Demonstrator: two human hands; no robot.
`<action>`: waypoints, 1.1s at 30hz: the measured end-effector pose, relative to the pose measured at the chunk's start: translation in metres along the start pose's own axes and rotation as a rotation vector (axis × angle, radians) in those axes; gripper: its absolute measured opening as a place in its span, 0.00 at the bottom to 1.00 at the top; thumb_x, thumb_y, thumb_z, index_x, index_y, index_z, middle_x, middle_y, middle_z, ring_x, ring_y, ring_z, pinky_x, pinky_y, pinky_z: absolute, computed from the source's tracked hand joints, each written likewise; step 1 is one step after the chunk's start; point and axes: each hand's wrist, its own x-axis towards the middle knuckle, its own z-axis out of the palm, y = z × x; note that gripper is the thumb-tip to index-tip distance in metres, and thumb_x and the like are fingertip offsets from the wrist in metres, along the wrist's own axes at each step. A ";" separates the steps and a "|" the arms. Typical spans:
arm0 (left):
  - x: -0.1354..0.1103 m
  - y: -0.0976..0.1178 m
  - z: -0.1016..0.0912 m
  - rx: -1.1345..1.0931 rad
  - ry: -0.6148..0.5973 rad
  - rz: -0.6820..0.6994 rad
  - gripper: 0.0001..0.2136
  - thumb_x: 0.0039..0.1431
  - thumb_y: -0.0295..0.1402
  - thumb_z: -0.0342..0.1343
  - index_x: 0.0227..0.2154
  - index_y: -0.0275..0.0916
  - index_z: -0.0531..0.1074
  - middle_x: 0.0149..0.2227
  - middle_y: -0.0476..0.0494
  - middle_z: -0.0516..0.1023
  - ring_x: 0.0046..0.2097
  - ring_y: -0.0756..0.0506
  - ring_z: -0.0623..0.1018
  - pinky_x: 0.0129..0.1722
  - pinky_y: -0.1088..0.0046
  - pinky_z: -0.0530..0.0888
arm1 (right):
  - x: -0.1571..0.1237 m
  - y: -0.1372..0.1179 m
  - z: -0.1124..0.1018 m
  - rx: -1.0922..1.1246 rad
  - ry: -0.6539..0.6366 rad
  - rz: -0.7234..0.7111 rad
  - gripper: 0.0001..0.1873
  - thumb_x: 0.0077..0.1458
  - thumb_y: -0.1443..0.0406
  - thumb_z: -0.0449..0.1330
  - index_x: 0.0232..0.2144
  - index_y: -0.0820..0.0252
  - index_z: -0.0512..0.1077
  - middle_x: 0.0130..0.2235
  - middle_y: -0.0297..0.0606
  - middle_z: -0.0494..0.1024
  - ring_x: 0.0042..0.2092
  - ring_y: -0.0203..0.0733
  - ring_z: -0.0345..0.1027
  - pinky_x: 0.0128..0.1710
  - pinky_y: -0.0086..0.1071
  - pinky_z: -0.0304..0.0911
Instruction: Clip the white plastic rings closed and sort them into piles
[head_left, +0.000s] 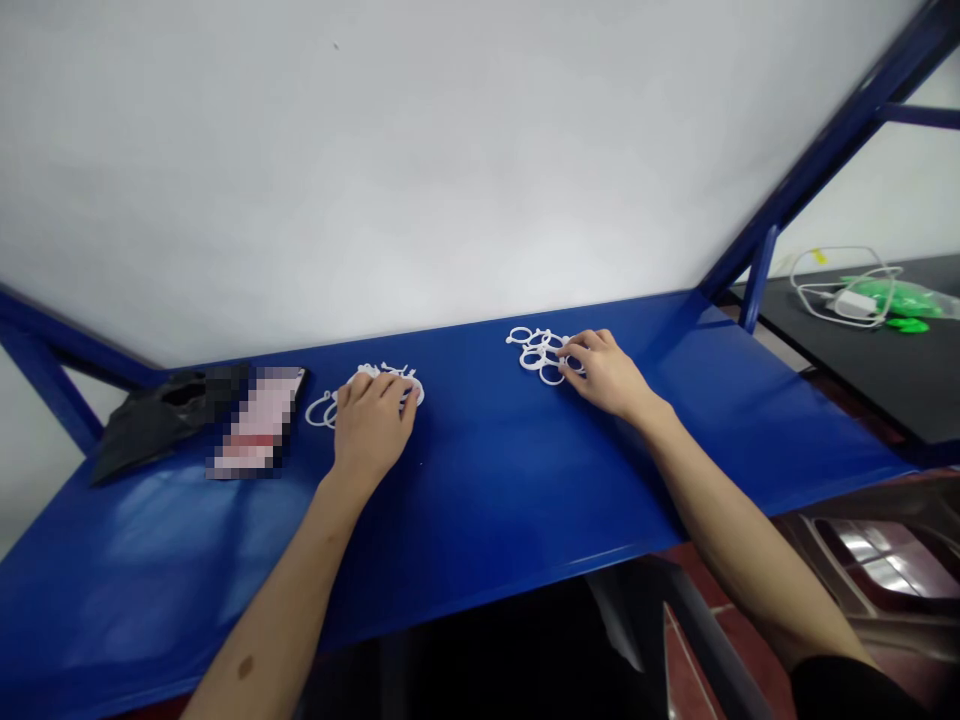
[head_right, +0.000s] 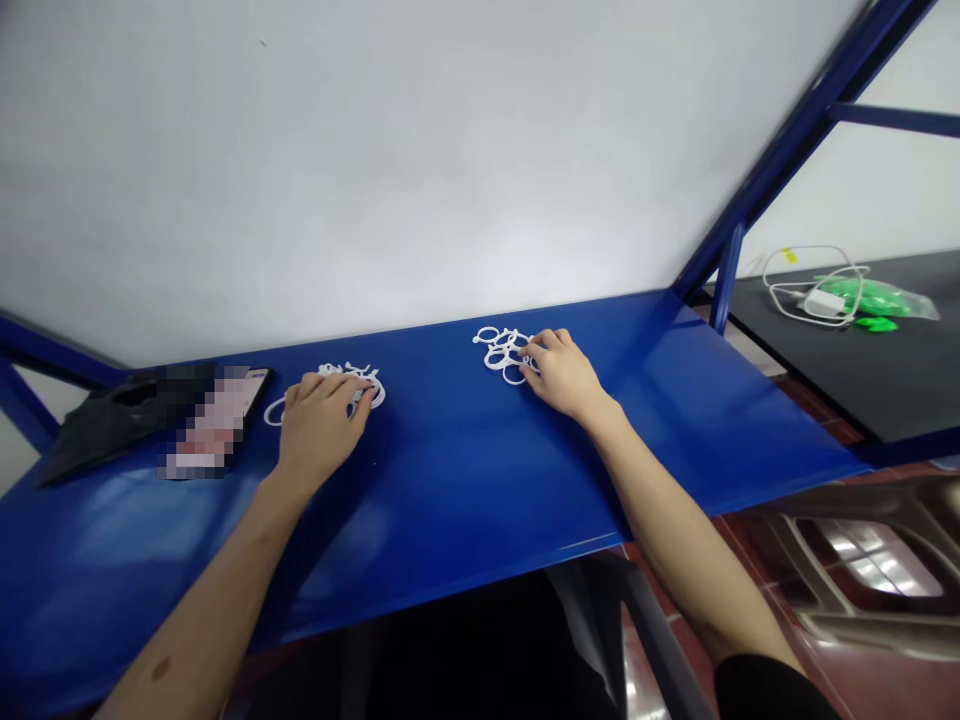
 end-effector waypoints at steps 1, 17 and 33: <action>0.000 0.001 -0.001 -0.014 0.011 0.006 0.12 0.67 0.36 0.50 0.39 0.39 0.78 0.41 0.38 0.81 0.45 0.34 0.73 0.46 0.52 0.67 | 0.000 -0.002 0.002 -0.005 -0.001 -0.011 0.13 0.61 0.63 0.60 0.46 0.62 0.78 0.47 0.49 0.75 0.48 0.54 0.63 0.51 0.48 0.68; -0.008 0.044 0.001 -0.350 -0.133 0.219 0.10 0.68 0.33 0.51 0.41 0.41 0.78 0.40 0.42 0.82 0.47 0.39 0.74 0.51 0.56 0.69 | 0.007 -0.034 0.008 0.016 0.056 -0.092 0.19 0.63 0.64 0.57 0.56 0.58 0.71 0.54 0.51 0.71 0.53 0.57 0.63 0.51 0.55 0.66; -0.009 0.051 -0.004 -0.639 -0.123 0.074 0.09 0.67 0.35 0.53 0.45 0.40 0.74 0.44 0.42 0.80 0.48 0.42 0.77 0.55 0.56 0.71 | 0.005 -0.077 0.007 0.092 0.099 -0.427 0.13 0.69 0.66 0.52 0.41 0.58 0.77 0.51 0.44 0.75 0.46 0.45 0.64 0.44 0.39 0.65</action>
